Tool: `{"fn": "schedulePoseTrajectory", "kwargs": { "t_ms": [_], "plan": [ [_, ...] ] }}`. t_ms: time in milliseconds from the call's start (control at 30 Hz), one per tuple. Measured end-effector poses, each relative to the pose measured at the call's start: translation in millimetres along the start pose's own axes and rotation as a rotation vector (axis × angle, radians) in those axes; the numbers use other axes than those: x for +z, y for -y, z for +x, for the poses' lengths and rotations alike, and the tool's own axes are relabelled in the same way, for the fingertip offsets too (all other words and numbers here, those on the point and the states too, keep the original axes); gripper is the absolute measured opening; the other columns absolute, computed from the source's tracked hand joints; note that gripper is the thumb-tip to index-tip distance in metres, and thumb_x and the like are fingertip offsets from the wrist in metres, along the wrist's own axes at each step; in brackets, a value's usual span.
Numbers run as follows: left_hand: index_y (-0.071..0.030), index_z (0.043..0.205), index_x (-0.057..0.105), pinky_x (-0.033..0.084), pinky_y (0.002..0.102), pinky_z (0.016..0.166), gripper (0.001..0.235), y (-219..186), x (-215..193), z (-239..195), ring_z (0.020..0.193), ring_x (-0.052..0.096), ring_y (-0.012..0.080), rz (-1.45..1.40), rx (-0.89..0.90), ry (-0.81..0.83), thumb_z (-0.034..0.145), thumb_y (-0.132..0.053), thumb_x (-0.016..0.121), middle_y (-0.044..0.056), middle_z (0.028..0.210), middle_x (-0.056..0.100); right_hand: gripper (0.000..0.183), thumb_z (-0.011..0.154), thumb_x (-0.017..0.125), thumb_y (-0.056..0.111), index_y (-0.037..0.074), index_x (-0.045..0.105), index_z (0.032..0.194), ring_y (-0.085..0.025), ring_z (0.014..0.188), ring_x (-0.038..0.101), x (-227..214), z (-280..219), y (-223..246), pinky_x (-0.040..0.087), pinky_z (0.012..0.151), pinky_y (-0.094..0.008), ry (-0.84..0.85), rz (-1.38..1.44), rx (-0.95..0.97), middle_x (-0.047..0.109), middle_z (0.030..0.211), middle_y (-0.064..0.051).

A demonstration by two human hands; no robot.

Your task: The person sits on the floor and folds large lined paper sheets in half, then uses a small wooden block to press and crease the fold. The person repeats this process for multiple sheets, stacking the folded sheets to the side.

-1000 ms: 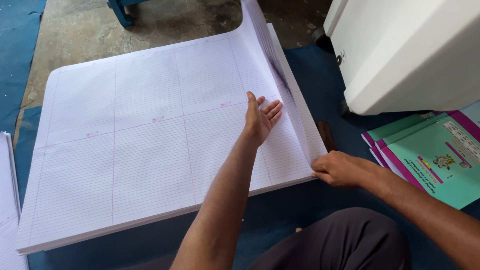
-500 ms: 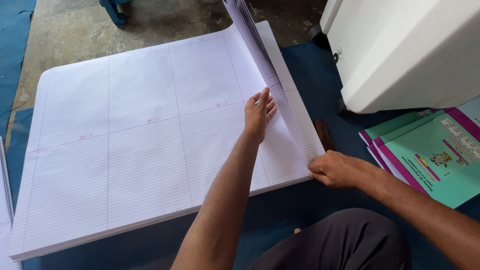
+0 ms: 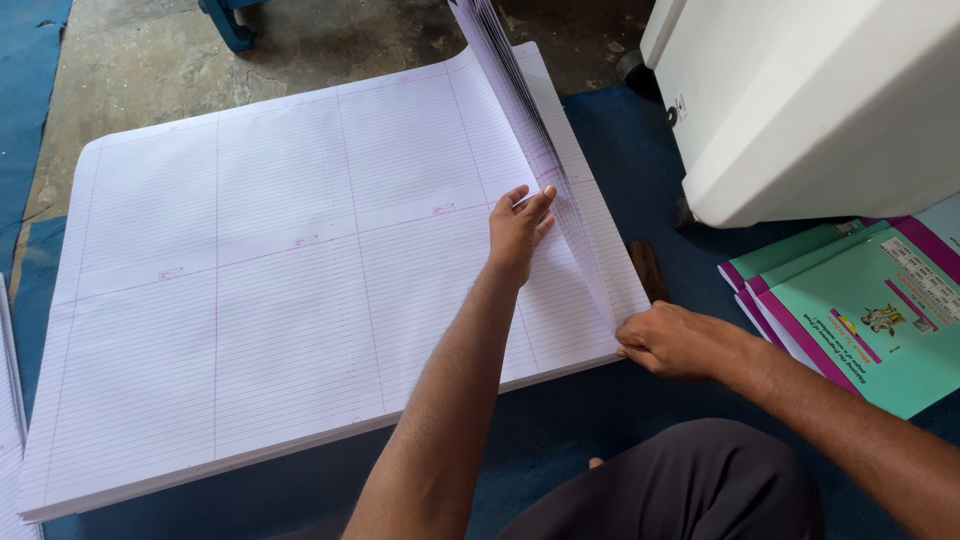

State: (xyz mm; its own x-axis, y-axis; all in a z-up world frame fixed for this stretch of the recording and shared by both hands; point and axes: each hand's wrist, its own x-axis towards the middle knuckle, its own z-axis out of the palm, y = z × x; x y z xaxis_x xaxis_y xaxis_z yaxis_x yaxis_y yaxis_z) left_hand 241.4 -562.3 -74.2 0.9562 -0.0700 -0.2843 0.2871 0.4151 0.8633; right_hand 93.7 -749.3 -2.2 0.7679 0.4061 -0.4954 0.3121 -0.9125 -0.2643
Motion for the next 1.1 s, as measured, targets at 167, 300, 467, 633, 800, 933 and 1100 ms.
{"fn": "schedulePoseTrajectory", "kwargs": {
  "t_ms": [167,300,467,633,800,933,1100],
  "plan": [
    [0.005,0.146,0.035,0.046,0.044,0.113,0.080,1,-1,0,0.136,0.050,0.0369,0.000,0.003,0.018,0.086,-0.032,0.072,0.029,0.140,0.051,0.033,0.094,0.062,0.030,0.010,0.066,0.068,-0.018,0.055,0.069,1,1,0,0.058,0.064,-0.036,0.014,-0.003,0.024,0.070,0.064,-0.006],
    [0.006,0.145,0.036,0.048,0.043,0.111,0.073,0,-2,-2,0.132,0.054,0.0346,0.018,0.016,0.021,0.090,-0.029,0.069,0.028,0.139,0.053,0.034,0.094,0.062,0.031,0.010,0.067,0.068,-0.018,0.054,0.069,1,0,1,0.058,0.063,-0.036,0.005,0.003,0.023,0.070,0.062,-0.006],
    [-0.001,0.149,0.033,0.054,0.045,0.103,0.068,-7,6,-18,0.123,0.062,0.0338,0.093,0.120,-0.031,0.093,-0.020,0.066,0.029,0.137,0.058,0.034,0.094,0.062,0.031,0.010,0.067,0.067,-0.018,0.054,0.069,-2,-2,4,0.058,0.063,-0.037,0.003,0.017,0.045,0.070,0.061,-0.006],
    [-0.021,0.156,0.020,0.064,0.047,0.087,0.081,-7,10,-35,0.111,0.064,0.0296,0.270,0.238,-0.009,0.088,-0.015,0.064,0.023,0.138,0.046,0.036,0.095,0.062,0.031,0.008,0.066,0.068,-0.020,0.053,0.069,-5,-4,5,0.057,0.061,-0.038,0.004,0.016,0.027,0.070,0.062,-0.007],
    [-0.008,0.142,0.053,0.064,0.043,0.091,0.050,1,4,-21,0.103,0.070,0.0269,0.258,0.191,0.080,0.093,-0.012,0.060,0.023,0.124,0.062,0.035,0.094,0.062,0.030,0.008,0.067,0.068,-0.019,0.053,0.069,-4,-4,6,0.058,0.061,-0.038,-0.010,0.014,0.012,0.070,0.062,-0.007],
    [-0.003,0.131,0.063,0.058,0.041,0.097,0.037,11,-4,-9,0.102,0.071,0.0263,0.214,0.157,0.112,0.098,-0.018,0.056,0.018,0.114,0.071,0.034,0.095,0.062,0.031,0.010,0.067,0.069,-0.018,0.054,0.069,-4,-3,7,0.058,0.063,-0.037,0.014,0.001,0.035,0.070,0.062,-0.007],
    [0.000,0.125,0.068,0.054,0.044,0.101,0.043,16,-7,0,0.101,0.069,0.0270,0.099,0.123,0.140,0.099,-0.033,0.057,0.018,0.110,0.072,0.034,0.096,0.060,0.031,0.010,0.067,0.070,-0.018,0.054,0.069,-5,-4,7,0.058,0.063,-0.037,0.031,-0.007,0.049,0.070,0.063,-0.007]
  ]
}}
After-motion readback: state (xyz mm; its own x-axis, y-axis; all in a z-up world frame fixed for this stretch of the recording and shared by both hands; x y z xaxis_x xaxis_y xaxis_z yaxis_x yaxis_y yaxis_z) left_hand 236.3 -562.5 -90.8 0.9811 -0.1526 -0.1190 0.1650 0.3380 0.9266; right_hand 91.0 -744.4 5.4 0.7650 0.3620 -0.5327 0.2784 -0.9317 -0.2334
